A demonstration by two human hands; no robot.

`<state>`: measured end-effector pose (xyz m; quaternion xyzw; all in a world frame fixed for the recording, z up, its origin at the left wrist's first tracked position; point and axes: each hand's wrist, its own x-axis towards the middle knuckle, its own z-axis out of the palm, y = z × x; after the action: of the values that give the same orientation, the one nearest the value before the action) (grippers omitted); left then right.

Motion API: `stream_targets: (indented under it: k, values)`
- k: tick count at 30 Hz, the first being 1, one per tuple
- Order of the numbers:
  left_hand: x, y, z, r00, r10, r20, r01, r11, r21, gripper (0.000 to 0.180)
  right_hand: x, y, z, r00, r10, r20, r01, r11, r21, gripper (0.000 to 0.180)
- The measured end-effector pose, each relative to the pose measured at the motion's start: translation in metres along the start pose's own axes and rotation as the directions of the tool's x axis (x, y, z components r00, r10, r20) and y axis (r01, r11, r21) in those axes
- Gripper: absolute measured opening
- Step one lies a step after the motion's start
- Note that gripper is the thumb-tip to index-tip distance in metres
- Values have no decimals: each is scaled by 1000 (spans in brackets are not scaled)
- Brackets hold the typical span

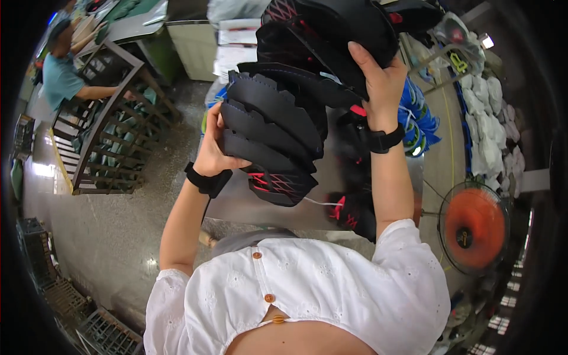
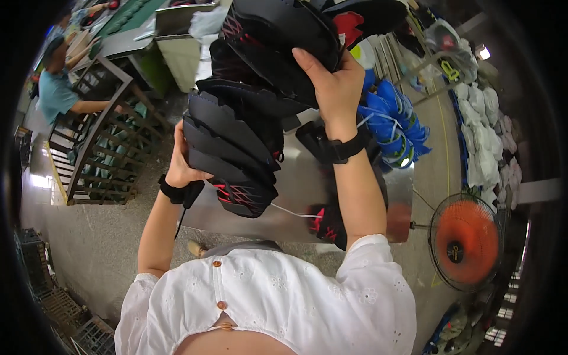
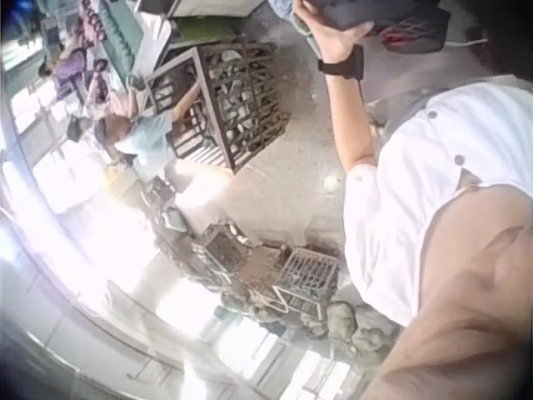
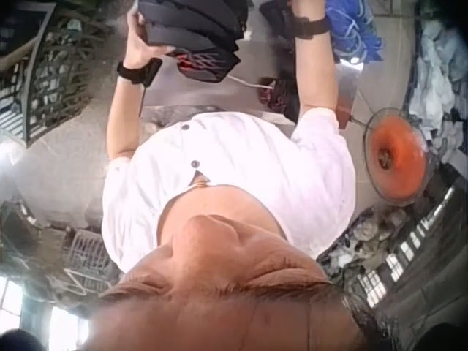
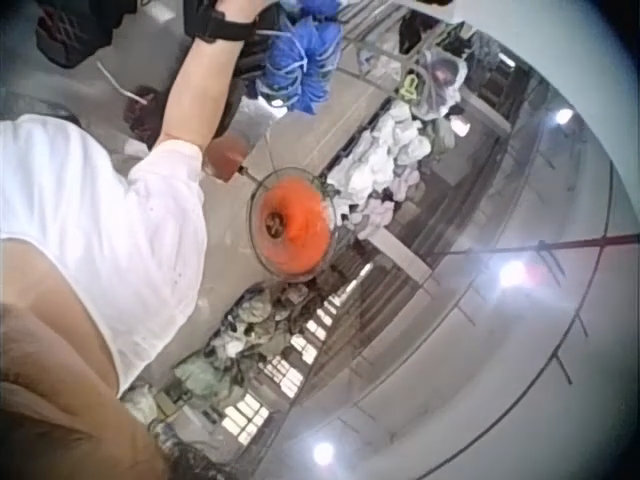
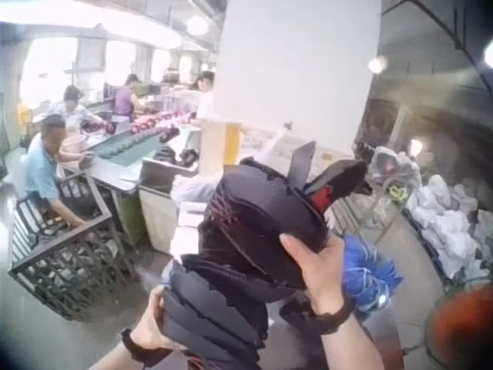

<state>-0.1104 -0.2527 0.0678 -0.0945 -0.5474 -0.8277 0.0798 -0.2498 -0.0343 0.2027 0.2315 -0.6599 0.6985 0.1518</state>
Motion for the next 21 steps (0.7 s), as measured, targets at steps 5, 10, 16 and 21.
stream_targets:
  k: [5, 10, 16, 21]
  values:
    - [-64, 59, -93, 993, 114, -11, -110, 977, 183, 122, -54, -31, 123, 999, 50, -16, -46, 984, 174, 35]
    - [-190, 94, -224, 977, -1, -214, 13, 998, 56, 120, -134, 15, 284, 935, 310, 172, -346, 905, 247, 41]
    - [-277, 138, -332, 947, -65, -315, 95, 992, 81, 124, -199, 22, 423, 720, 685, 110, -691, 695, 199, 26]
    - [-261, 139, -383, 935, -53, -352, 66, 997, 25, 125, -189, 23, 475, 898, 323, 299, -369, 923, 112, 20]
